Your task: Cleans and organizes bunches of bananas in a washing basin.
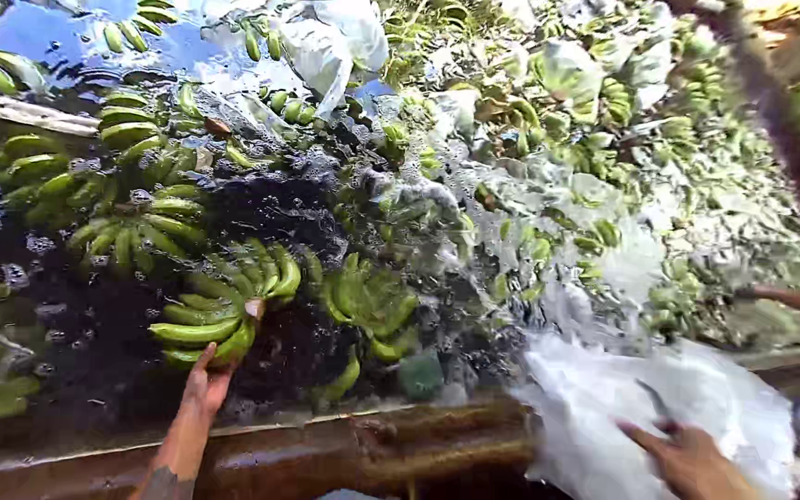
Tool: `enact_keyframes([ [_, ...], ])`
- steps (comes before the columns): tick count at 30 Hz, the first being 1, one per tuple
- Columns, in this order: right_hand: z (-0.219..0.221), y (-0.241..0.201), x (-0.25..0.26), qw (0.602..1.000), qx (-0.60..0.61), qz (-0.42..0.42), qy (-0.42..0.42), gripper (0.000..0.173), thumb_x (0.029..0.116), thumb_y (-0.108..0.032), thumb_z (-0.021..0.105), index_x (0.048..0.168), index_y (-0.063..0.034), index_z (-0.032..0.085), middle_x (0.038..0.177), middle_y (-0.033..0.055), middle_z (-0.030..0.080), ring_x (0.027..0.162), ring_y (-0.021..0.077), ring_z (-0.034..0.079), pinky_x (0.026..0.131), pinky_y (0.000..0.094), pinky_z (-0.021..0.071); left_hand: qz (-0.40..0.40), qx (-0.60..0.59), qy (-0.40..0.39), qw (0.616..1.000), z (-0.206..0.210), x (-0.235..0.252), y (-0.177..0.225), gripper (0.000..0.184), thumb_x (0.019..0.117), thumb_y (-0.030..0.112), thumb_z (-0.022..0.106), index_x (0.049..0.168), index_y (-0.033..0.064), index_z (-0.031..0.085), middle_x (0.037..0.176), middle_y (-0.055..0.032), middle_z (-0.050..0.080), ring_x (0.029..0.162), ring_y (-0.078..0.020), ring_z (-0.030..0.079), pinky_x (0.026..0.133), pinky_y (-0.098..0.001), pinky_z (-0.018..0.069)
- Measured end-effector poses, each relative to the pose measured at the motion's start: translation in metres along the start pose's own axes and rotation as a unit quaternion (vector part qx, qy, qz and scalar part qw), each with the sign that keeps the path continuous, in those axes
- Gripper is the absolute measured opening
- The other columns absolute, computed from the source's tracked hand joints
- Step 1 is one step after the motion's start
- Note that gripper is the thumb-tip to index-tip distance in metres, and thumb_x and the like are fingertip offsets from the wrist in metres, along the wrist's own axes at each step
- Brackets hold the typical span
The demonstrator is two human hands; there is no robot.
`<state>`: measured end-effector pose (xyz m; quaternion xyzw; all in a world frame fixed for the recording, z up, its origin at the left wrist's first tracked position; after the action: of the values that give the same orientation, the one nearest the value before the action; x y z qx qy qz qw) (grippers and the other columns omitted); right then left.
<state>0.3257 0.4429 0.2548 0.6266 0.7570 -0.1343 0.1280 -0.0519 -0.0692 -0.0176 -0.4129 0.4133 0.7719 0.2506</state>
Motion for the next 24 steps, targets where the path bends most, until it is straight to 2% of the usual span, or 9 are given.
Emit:
enact_keyframes([
  [2, 0.071, -0.101, -0.014, 0.992, 0.034, -0.083, -0.093, 0.056, 0.1027, -0.041, 0.061, 0.134, 0.0054, 0.057, 0.118, 0.0321, 0.065, 0.108, 0.0469, 0.065, 0.096, 0.0662, 0.0498, -0.003, -0.018, 0.008, 1.000, 0.021, -0.013, -0.011, 0.035, 0.1062, 0.016, 0.046, 0.139, 0.0045, 0.044, 0.125, -0.0157, 0.059, 0.109, -0.0265, 0.064, 0.089, -0.0442, 0.0581],
  [6, 0.193, -0.274, -0.054, 0.927, 0.109, -0.277, -0.228, 0.049, 0.1102, -0.038, 0.037, 0.120, 0.0000, 0.066, 0.095, 0.0180, 0.070, 0.089, 0.0315, 0.069, 0.084, 0.0540, 0.0563, -0.016, -0.063, 0.006, 0.998, 0.046, -0.024, -0.039, 0.038, 0.1048, 0.012, 0.046, 0.141, 0.0045, 0.042, 0.131, -0.0178, 0.057, 0.114, -0.0301, 0.063, 0.093, -0.0479, 0.0571],
  [10, 0.247, -0.372, -0.066, 0.929, 0.002, -0.287, -0.234, 0.053, 0.1112, -0.043, 0.035, 0.130, -0.0015, 0.062, 0.109, 0.0242, 0.071, 0.108, 0.0412, 0.069, 0.093, 0.0593, 0.0530, -0.021, -0.081, 0.024, 0.996, 0.066, -0.037, -0.053, 0.036, 0.1046, 0.009, 0.045, 0.140, 0.0028, 0.042, 0.131, -0.0194, 0.057, 0.116, -0.0312, 0.062, 0.095, -0.0484, 0.0562],
  [14, 0.270, -0.402, -0.054, 0.921, -0.069, -0.289, -0.252, 0.051, 0.1116, -0.043, 0.033, 0.135, -0.0053, 0.059, 0.117, 0.0239, 0.070, 0.115, 0.0414, 0.067, 0.097, 0.0601, 0.0519, -0.032, -0.063, 0.050, 0.996, 0.079, -0.041, -0.056, 0.037, 0.1036, 0.008, 0.047, 0.139, 0.0016, 0.043, 0.131, -0.0195, 0.056, 0.115, -0.0304, 0.062, 0.094, -0.0466, 0.0563],
  [17, 0.291, -0.401, -0.059, 0.922, -0.026, -0.257, -0.290, 0.050, 0.1126, -0.038, 0.031, 0.136, -0.0020, 0.057, 0.118, 0.0242, 0.070, 0.114, 0.0388, 0.068, 0.098, 0.0566, 0.0528, -0.006, -0.044, 0.081, 0.996, 0.092, -0.037, -0.069, 0.041, 0.1018, 0.004, 0.051, 0.141, -0.0010, 0.043, 0.131, -0.0211, 0.056, 0.114, -0.0302, 0.062, 0.094, -0.0459, 0.0563],
  [19, 0.290, -0.378, -0.082, 0.874, 0.093, -0.257, -0.402, 0.046, 0.1126, -0.031, 0.035, 0.123, 0.0049, 0.062, 0.100, 0.0210, 0.068, 0.090, 0.0308, 0.068, 0.083, 0.0479, 0.0561, 0.018, -0.030, 0.085, 0.996, 0.089, -0.029, -0.077, 0.042, 0.1016, 0.003, 0.052, 0.142, -0.0020, 0.042, 0.128, -0.0206, 0.058, 0.111, -0.0285, 0.063, 0.092, -0.0445, 0.0569],
  [21, 0.273, -0.361, -0.115, 0.795, 0.222, -0.271, -0.495, 0.039, 0.1109, -0.026, 0.038, 0.108, 0.0043, 0.063, 0.076, 0.0055, 0.057, 0.060, 0.0117, 0.052, 0.057, 0.0296, 0.0469, 0.011, -0.015, 0.059, 0.998, 0.083, -0.022, -0.073, 0.031, 0.1040, 0.008, 0.049, 0.134, -0.0010, 0.046, 0.118, -0.0152, 0.061, 0.102, -0.0226, 0.065, 0.088, -0.0406, 0.0582],
  [23, 0.262, -0.354, -0.114, 0.799, 0.263, -0.288, -0.457, 0.036, 0.1097, -0.023, 0.036, 0.109, 0.0037, 0.061, 0.076, 0.0050, 0.057, 0.060, 0.0115, 0.053, 0.057, 0.0298, 0.0479, -0.018, -0.017, 0.034, 0.999, 0.079, -0.030, -0.066, 0.032, 0.1047, 0.010, 0.045, 0.135, 0.0007, 0.045, 0.122, -0.0153, 0.060, 0.107, -0.0237, 0.064, 0.091, -0.0413, 0.0578],
  [24, 0.259, -0.360, -0.094, 0.838, 0.212, -0.318, -0.390, 0.039, 0.1106, -0.023, 0.035, 0.120, 0.0044, 0.061, 0.084, 0.0128, 0.064, 0.071, 0.0214, 0.061, 0.068, 0.0397, 0.0542, -0.027, -0.031, 0.025, 0.999, 0.084, -0.033, -0.059, 0.034, 0.1051, 0.011, 0.044, 0.138, 0.0020, 0.042, 0.127, -0.0167, 0.058, 0.111, -0.0262, 0.063, 0.093, -0.0433, 0.0572],
])
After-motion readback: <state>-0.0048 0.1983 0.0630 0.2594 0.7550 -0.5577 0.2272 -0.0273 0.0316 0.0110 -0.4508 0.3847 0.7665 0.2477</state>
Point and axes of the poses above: each hand's wrist, its own x-axis towards the middle knuckle, its own z-axis out of the palm, y = z × x, the point moved 2 cm from there along x, towards the middle knuckle
